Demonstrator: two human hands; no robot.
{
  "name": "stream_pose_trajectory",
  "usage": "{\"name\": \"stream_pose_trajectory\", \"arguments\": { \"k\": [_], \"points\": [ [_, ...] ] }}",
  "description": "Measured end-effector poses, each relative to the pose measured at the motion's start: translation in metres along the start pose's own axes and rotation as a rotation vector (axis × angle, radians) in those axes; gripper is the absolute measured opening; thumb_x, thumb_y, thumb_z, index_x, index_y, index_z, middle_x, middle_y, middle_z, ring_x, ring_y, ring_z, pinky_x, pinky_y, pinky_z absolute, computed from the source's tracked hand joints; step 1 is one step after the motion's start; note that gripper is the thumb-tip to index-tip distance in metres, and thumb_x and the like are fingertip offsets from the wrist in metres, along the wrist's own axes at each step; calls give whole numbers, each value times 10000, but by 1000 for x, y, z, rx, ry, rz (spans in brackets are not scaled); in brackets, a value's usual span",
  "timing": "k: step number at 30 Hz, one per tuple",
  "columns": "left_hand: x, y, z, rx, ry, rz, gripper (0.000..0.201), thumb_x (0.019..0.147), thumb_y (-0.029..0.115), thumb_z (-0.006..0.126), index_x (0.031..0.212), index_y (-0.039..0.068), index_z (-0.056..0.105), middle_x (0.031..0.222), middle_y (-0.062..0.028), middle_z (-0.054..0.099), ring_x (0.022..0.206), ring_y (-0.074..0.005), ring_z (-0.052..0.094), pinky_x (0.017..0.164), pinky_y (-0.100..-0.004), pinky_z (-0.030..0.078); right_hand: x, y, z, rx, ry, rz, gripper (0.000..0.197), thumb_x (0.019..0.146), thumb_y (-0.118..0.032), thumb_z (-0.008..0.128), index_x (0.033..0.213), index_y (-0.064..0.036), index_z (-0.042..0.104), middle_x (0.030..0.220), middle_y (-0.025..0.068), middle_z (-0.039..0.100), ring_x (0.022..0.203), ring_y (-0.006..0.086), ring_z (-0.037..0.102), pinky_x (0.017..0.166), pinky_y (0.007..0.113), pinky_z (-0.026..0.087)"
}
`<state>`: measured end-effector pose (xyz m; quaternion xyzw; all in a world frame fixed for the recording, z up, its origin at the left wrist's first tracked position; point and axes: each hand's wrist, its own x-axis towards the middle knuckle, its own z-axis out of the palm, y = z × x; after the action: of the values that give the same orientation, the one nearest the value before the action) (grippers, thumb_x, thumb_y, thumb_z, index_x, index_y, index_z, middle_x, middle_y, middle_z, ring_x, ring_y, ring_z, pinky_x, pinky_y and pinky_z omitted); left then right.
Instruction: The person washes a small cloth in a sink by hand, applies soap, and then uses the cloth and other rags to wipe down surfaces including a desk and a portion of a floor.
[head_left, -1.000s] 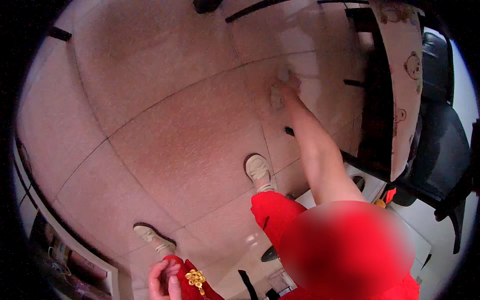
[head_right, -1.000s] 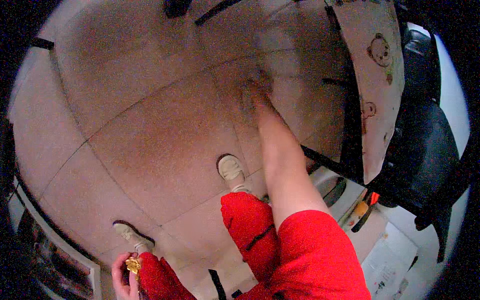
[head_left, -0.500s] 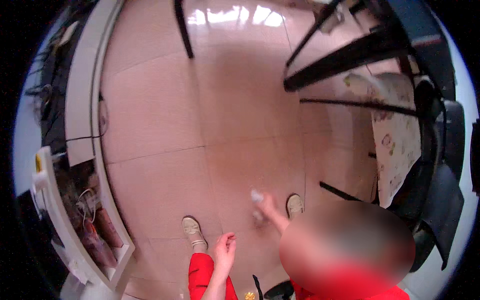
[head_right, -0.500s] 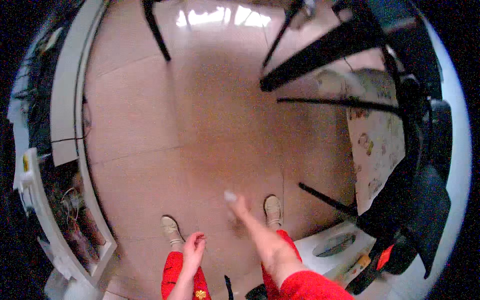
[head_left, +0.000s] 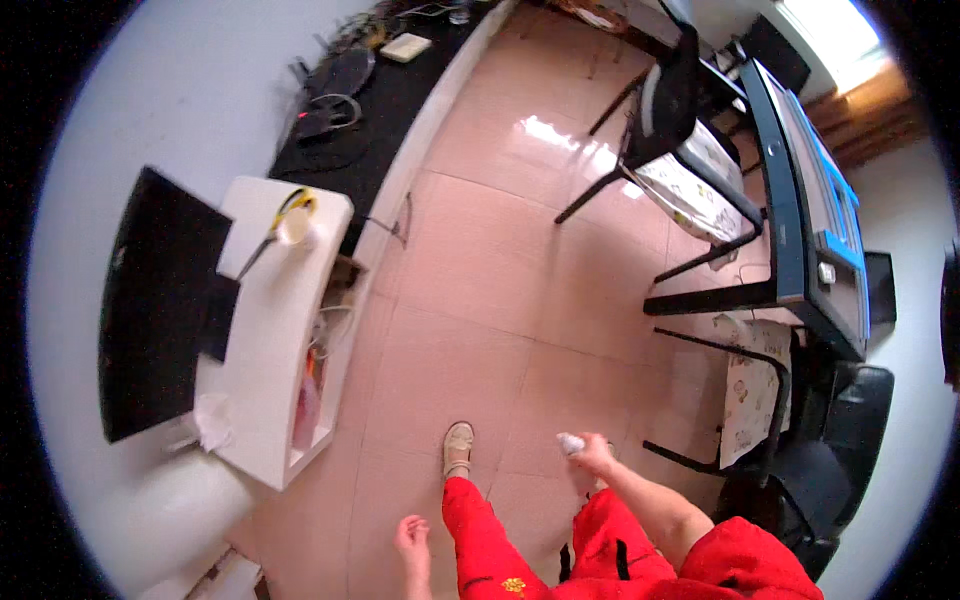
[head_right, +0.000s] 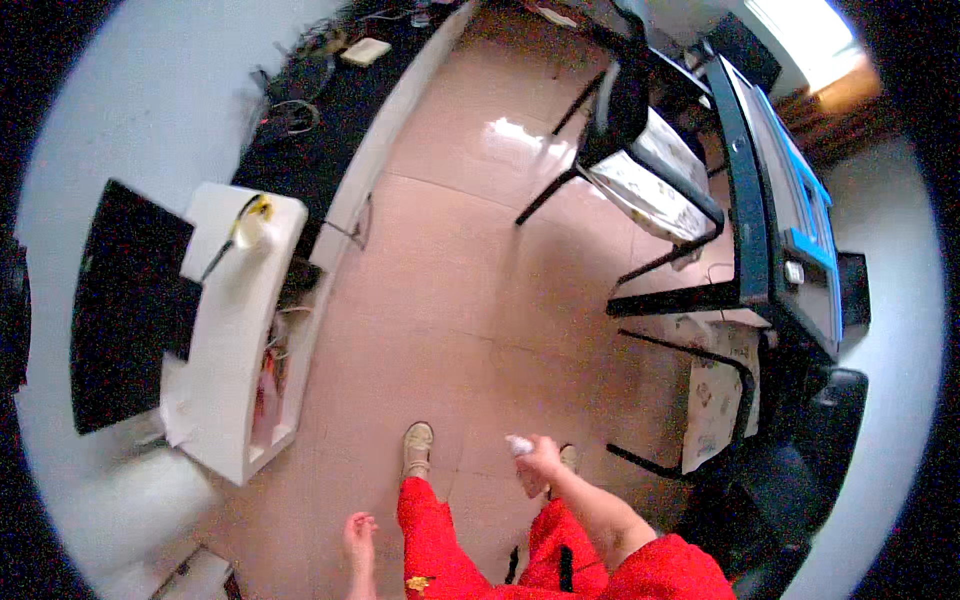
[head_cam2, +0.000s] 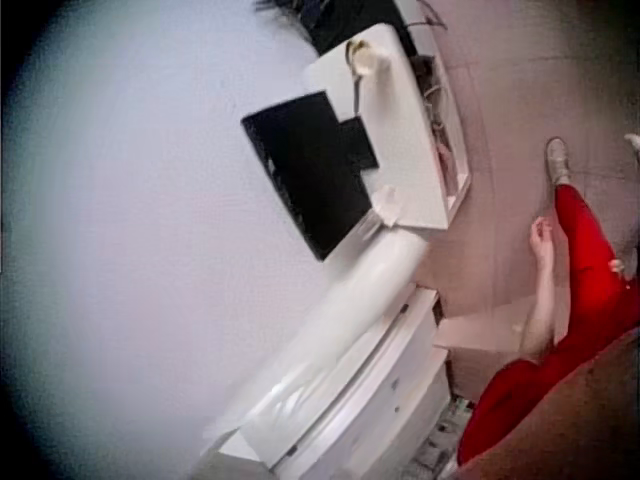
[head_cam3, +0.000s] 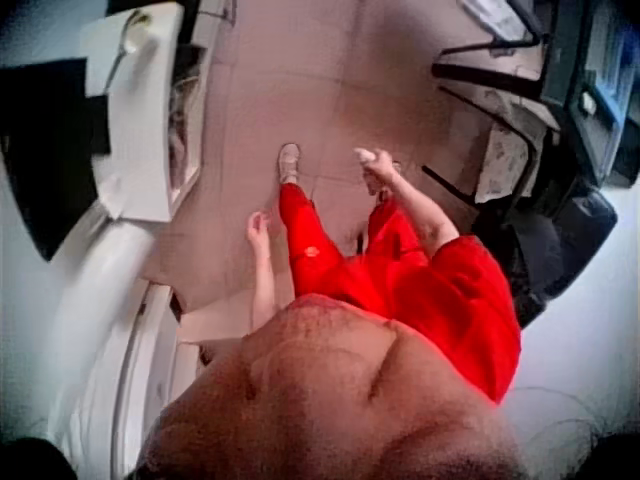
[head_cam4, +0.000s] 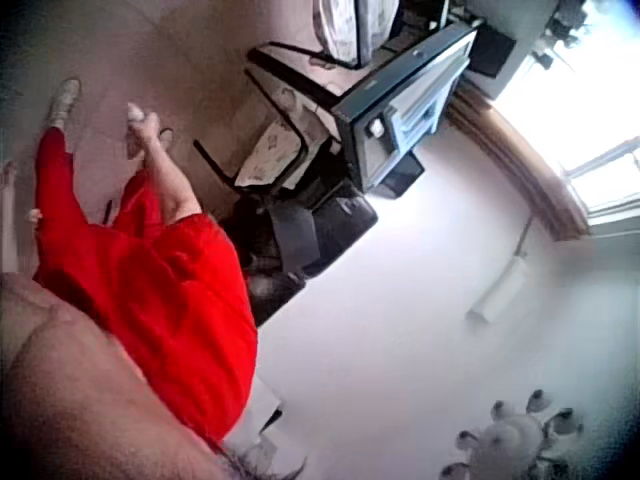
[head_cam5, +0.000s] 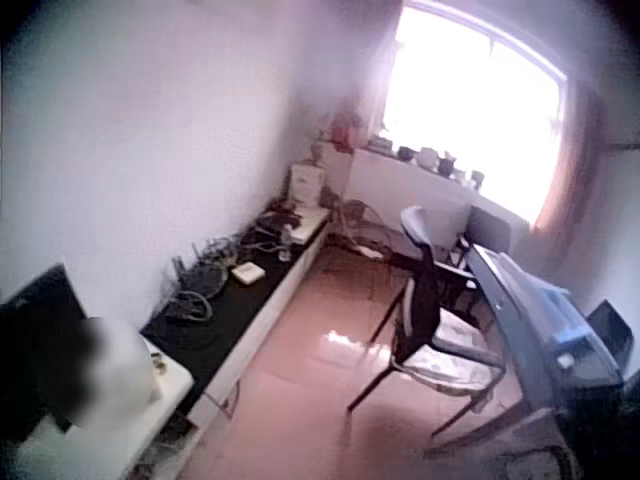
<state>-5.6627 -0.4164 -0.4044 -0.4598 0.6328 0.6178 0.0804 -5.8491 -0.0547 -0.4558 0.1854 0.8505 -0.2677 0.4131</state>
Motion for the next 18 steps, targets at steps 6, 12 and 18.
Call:
{"name": "stream_pose_trajectory", "arguments": {
  "k": [6,12,18],
  "points": [
    [-79,-65,-133,56,294,-72,122,816,4,539,936,23,549,758,-43,562,622,-108,532,538,-224,454,-53,-81,-75,82,111,-81,367,513,-60,681,868,-6,607,744,50,608,687,154,573,637,309,470],
    [-188,-114,-119,-128,321,-306,108,758,-16,556,861,11,575,711,-52,567,555,-124,535,478,-244,450,-52,-116,-85,186,-86,-254,340,546,-46,653,874,4,576,751,51,583,693,159,560,636,307,462],
    [-291,-87,-15,-266,414,-337,166,769,37,552,930,4,578,765,-95,608,609,-168,603,504,-244,469,-105,-160,-83,301,-262,-327,389,568,-23,656,942,28,561,815,67,593,725,161,566,669,304,467]
  ]
}}
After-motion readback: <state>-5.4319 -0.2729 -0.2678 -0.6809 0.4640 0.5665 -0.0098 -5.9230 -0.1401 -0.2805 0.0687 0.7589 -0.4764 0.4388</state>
